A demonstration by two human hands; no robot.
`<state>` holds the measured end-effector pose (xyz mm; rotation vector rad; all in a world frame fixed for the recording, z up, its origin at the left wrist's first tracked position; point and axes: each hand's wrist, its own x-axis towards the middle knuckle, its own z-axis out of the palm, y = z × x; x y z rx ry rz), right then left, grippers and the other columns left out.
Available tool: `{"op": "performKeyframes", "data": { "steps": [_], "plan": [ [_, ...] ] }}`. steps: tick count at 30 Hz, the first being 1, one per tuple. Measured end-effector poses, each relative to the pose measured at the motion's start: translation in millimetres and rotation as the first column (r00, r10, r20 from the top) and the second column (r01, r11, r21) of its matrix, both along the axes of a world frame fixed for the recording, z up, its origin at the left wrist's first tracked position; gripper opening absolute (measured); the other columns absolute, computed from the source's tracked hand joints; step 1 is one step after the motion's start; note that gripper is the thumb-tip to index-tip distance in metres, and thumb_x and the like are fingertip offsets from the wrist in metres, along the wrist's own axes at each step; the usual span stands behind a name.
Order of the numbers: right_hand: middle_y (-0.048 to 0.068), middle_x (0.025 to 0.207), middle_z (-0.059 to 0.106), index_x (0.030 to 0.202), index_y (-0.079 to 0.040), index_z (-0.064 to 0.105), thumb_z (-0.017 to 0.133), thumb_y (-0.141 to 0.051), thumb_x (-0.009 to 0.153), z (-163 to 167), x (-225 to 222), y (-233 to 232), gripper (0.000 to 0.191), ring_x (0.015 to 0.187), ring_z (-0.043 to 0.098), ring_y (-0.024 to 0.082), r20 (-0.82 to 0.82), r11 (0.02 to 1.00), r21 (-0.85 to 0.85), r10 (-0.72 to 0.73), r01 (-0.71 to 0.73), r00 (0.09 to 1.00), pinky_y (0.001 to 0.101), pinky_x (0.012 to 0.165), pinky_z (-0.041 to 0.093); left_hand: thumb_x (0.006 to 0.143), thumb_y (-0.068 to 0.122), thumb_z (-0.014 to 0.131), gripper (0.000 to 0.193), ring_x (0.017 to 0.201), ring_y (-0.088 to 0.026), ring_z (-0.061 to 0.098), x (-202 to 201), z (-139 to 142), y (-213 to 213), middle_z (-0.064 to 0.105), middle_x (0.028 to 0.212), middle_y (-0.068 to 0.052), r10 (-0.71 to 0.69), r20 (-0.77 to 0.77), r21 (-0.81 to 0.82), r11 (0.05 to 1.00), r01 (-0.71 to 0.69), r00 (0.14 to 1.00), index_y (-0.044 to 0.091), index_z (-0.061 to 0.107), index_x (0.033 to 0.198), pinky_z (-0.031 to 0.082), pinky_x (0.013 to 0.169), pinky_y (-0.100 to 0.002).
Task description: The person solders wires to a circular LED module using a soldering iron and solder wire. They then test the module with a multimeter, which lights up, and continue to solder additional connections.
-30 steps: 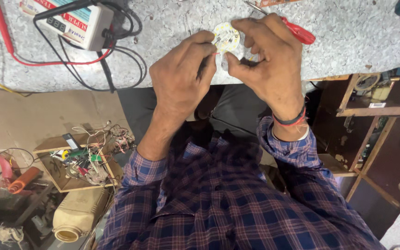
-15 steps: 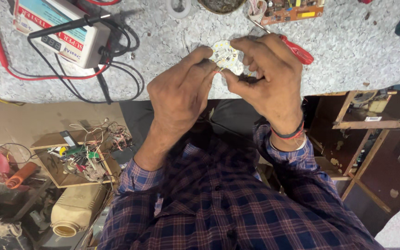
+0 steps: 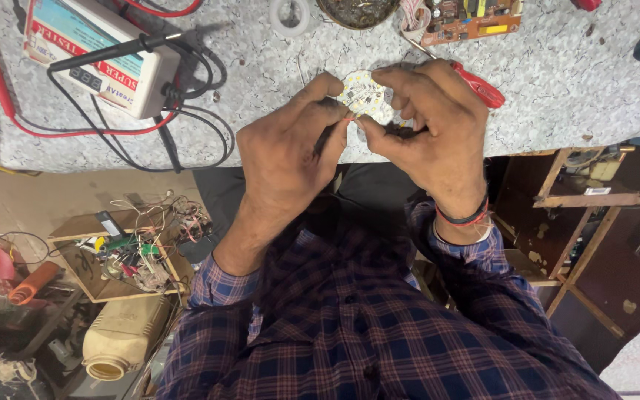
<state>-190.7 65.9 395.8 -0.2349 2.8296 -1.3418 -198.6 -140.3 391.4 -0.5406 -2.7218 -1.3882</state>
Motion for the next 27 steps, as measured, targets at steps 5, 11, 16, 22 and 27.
{"op": "performKeyframes", "data": {
  "steps": [5,11,16,22,27],
  "plan": [
    [0.001,0.096,0.059,0.126,-0.007,0.074,0.095,-0.01,0.085,2,2,-1,0.046,0.079,0.057,0.009,-0.006,1.0,-0.019,0.003,-0.003,1.0,0.0228,0.067,0.048,0.095,0.012,0.081,0.014,0.077,-0.019,0.073,0,1,-2,0.072,0.123,-0.002,-0.006,-0.005,0.025,1.0,0.006,1.0,0.007,0.07,0.101,0.055,0.065,-0.031],
    [0.002,0.096,0.058,0.127,-0.006,0.073,0.095,-0.008,0.086,4,7,-3,0.047,0.079,0.056,0.009,-0.027,1.0,-0.013,0.011,-0.011,1.0,0.0239,0.068,0.048,0.093,0.012,0.081,0.013,0.074,-0.022,0.071,3,4,-4,0.074,0.117,-0.001,-0.004,0.001,-0.003,1.0,0.004,1.0,0.007,0.07,0.097,0.053,0.063,-0.034],
    [0.003,0.096,0.059,0.128,-0.004,0.072,0.094,-0.008,0.085,11,12,-3,0.048,0.078,0.056,0.01,-0.037,0.999,-0.031,0.023,-0.024,0.999,0.0237,0.066,0.048,0.093,0.012,0.08,0.012,0.073,-0.022,0.071,9,12,-1,0.074,0.114,0.0,0.012,0.012,-0.019,1.0,-0.012,1.0,0.007,0.07,0.094,0.053,0.064,-0.034],
    [0.005,0.091,0.066,0.127,-0.003,0.072,0.086,-0.008,0.095,43,56,42,0.035,0.078,0.063,0.012,-0.148,1.0,-0.015,-0.022,0.02,0.989,0.028,0.074,0.053,0.092,0.012,0.079,0.009,0.073,-0.026,0.072,20,29,2,0.076,0.115,-0.003,0.054,0.037,-0.041,0.998,-0.052,0.998,0.007,0.072,0.093,0.054,0.063,-0.034],
    [0.011,0.096,0.074,0.101,-0.003,0.073,0.081,-0.011,0.103,89,106,173,0.011,0.078,0.07,0.024,-0.436,0.719,0.616,-0.029,0.322,0.899,0.0353,0.068,0.05,0.089,0.011,0.079,0.009,0.075,-0.026,0.075,32,31,3,0.076,0.119,-0.008,0.054,0.027,-0.039,0.998,-0.053,0.998,0.006,0.075,0.095,0.057,0.064,-0.033]
  ]
}}
